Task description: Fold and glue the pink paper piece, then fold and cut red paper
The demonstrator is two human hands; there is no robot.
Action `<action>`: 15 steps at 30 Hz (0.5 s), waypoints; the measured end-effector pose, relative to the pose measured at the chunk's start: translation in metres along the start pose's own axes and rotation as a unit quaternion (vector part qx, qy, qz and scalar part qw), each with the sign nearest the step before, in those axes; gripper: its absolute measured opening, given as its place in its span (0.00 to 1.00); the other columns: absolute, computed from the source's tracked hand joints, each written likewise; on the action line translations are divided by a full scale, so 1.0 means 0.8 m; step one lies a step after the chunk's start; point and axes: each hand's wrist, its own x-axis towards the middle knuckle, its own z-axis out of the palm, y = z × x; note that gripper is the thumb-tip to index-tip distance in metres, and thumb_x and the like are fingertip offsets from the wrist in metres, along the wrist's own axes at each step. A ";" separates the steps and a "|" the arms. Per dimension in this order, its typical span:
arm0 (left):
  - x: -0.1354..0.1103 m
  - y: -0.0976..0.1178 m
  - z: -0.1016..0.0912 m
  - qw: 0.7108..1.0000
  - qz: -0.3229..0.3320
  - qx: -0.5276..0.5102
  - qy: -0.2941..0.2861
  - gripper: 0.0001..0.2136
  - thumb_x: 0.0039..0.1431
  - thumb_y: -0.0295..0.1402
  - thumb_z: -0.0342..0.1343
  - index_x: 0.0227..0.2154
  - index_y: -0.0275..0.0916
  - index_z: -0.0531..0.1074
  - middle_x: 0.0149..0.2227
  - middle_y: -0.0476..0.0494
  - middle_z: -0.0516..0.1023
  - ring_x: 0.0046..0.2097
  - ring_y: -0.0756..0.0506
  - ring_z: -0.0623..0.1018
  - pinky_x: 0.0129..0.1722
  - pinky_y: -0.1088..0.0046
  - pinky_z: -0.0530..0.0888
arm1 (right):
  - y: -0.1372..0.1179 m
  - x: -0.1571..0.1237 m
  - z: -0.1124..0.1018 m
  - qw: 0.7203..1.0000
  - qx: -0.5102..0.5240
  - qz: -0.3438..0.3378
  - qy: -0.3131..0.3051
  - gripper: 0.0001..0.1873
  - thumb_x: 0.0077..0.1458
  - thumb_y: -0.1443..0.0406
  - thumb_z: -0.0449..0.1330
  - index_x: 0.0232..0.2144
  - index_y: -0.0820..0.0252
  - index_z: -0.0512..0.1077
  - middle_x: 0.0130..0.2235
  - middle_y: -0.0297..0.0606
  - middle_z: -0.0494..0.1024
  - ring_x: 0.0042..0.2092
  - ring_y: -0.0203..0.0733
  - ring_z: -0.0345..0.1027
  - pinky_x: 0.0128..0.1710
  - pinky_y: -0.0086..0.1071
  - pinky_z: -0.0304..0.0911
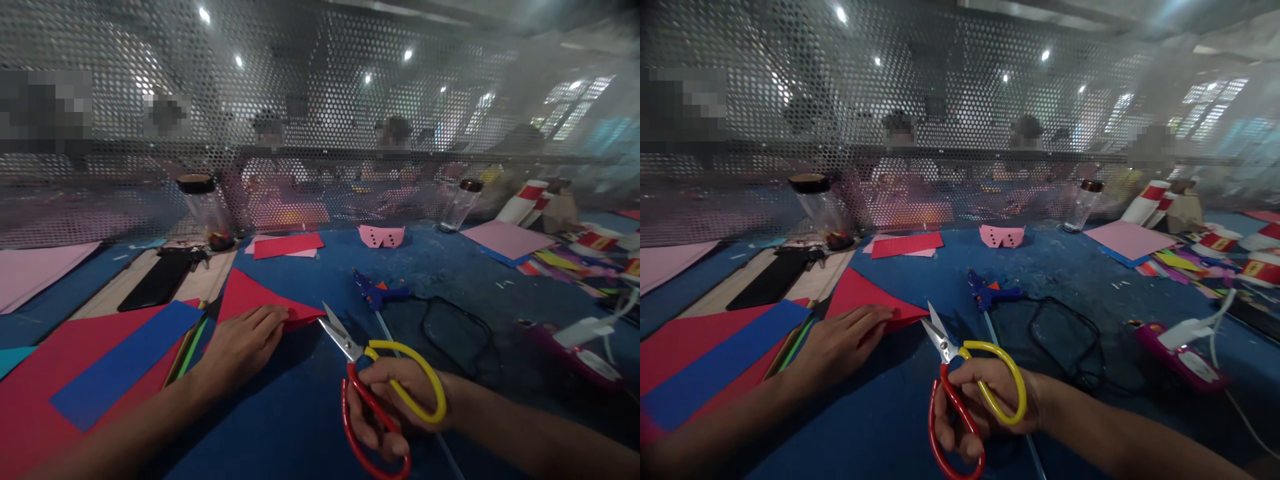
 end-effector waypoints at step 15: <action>0.000 -0.003 0.003 0.997 0.023 -0.071 -0.036 0.11 0.69 0.27 0.47 0.47 0.40 0.72 0.50 0.41 0.83 0.47 0.44 0.83 0.43 0.68 0.81 | 0.001 -0.002 0.003 1.000 -0.026 0.004 -0.009 0.27 0.57 0.48 0.53 0.36 0.70 0.73 0.28 0.39 0.77 0.19 0.31 0.64 0.30 0.31 0.64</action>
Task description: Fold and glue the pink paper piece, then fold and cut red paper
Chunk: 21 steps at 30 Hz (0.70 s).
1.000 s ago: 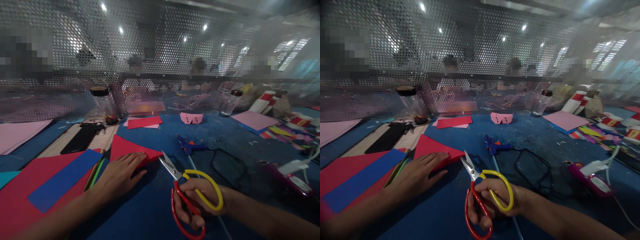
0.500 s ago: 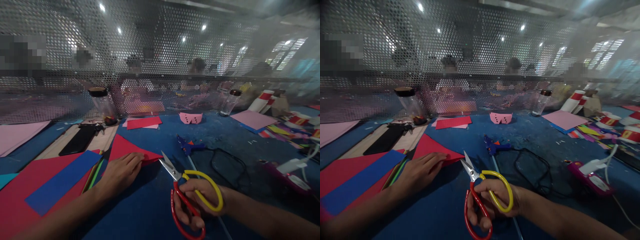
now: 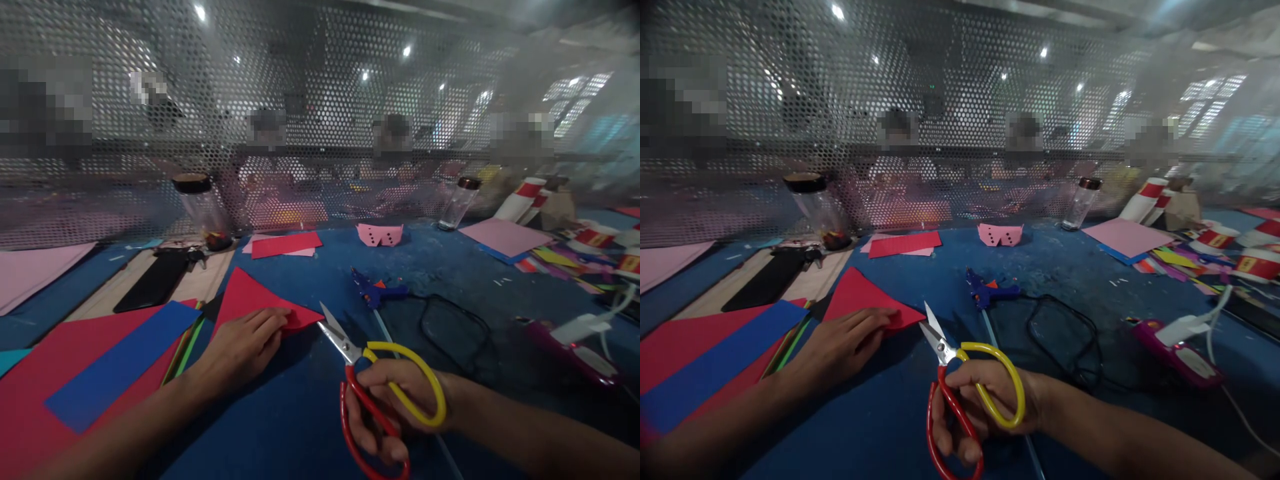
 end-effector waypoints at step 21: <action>0.006 0.003 0.012 0.999 0.030 0.041 0.018 0.08 0.72 0.29 0.47 0.47 0.39 0.70 0.46 0.42 0.83 0.43 0.45 0.84 0.39 0.71 0.80 | -0.002 0.000 0.008 1.000 -0.010 -0.012 0.009 0.27 0.57 0.49 0.52 0.36 0.71 0.74 0.28 0.39 0.76 0.20 0.32 0.64 0.32 0.33 0.65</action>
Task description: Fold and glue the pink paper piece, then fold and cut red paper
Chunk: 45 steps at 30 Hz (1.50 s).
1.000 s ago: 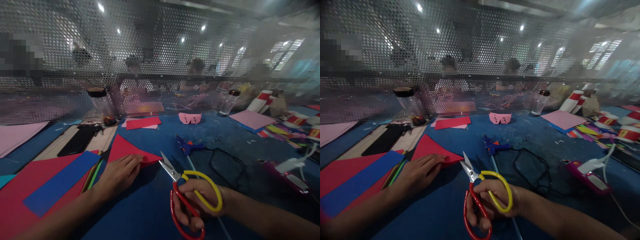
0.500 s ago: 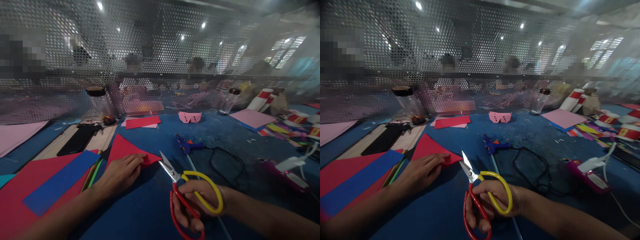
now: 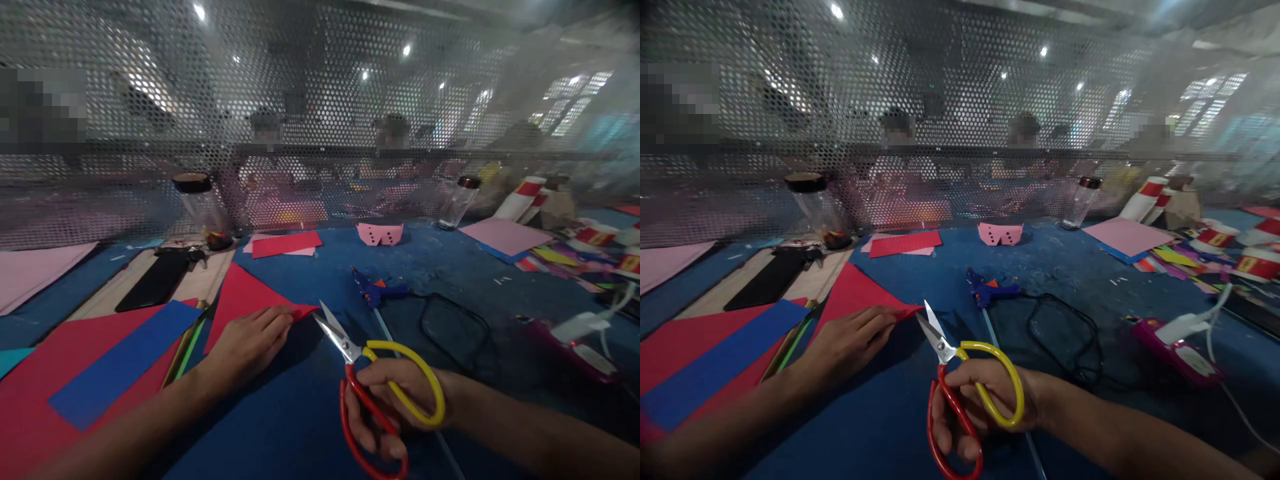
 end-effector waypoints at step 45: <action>-0.001 -0.004 -0.021 0.991 0.128 -0.012 0.036 0.15 0.68 0.21 0.52 0.54 0.33 0.71 0.43 0.39 0.80 0.45 0.44 0.79 0.45 0.68 0.77 | 0.003 0.004 -0.005 1.000 0.003 0.012 -0.025 0.25 0.54 0.50 0.55 0.36 0.70 0.73 0.27 0.39 0.76 0.20 0.32 0.65 0.31 0.33 0.66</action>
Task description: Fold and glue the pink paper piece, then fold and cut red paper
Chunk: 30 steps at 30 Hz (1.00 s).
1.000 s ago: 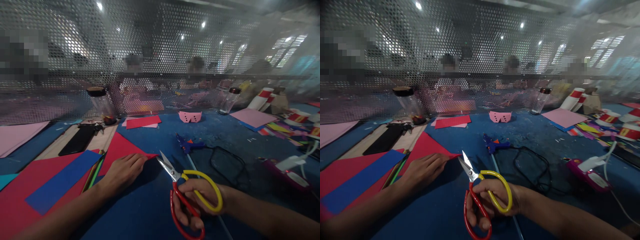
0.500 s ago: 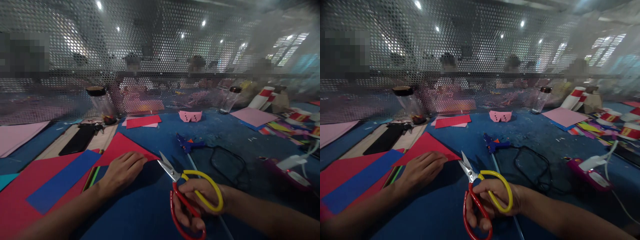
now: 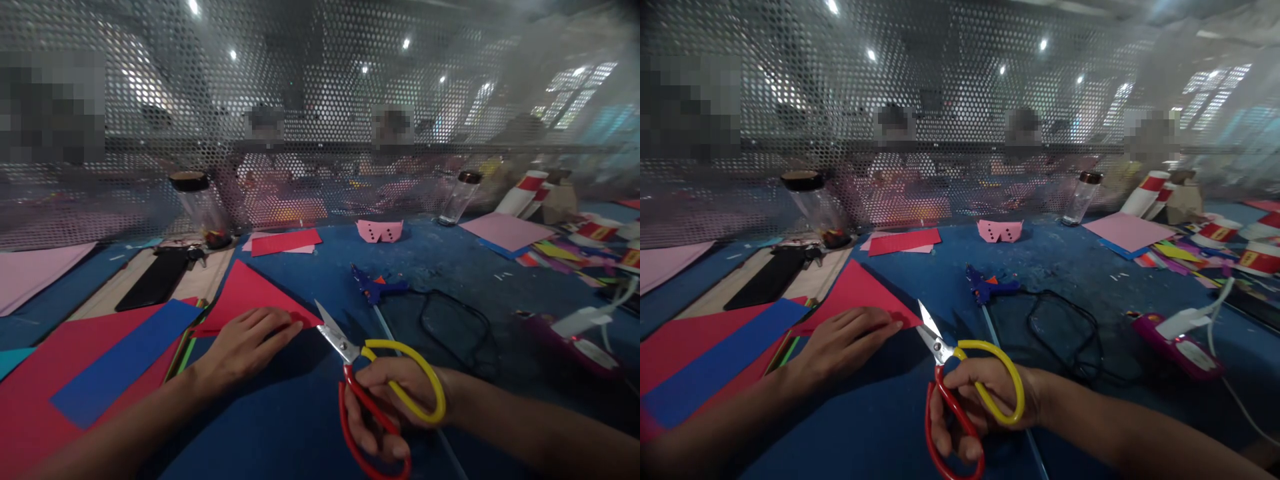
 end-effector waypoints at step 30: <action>-0.008 -0.009 -0.014 0.998 0.026 -0.012 -0.060 0.20 0.70 0.21 0.47 0.61 0.37 0.68 0.45 0.38 0.80 0.48 0.42 0.78 0.48 0.65 0.77 | -0.006 -0.001 0.002 1.000 -0.003 -0.009 -0.001 0.22 0.50 0.55 0.55 0.34 0.70 0.74 0.26 0.38 0.74 0.19 0.31 0.60 0.26 0.32 0.63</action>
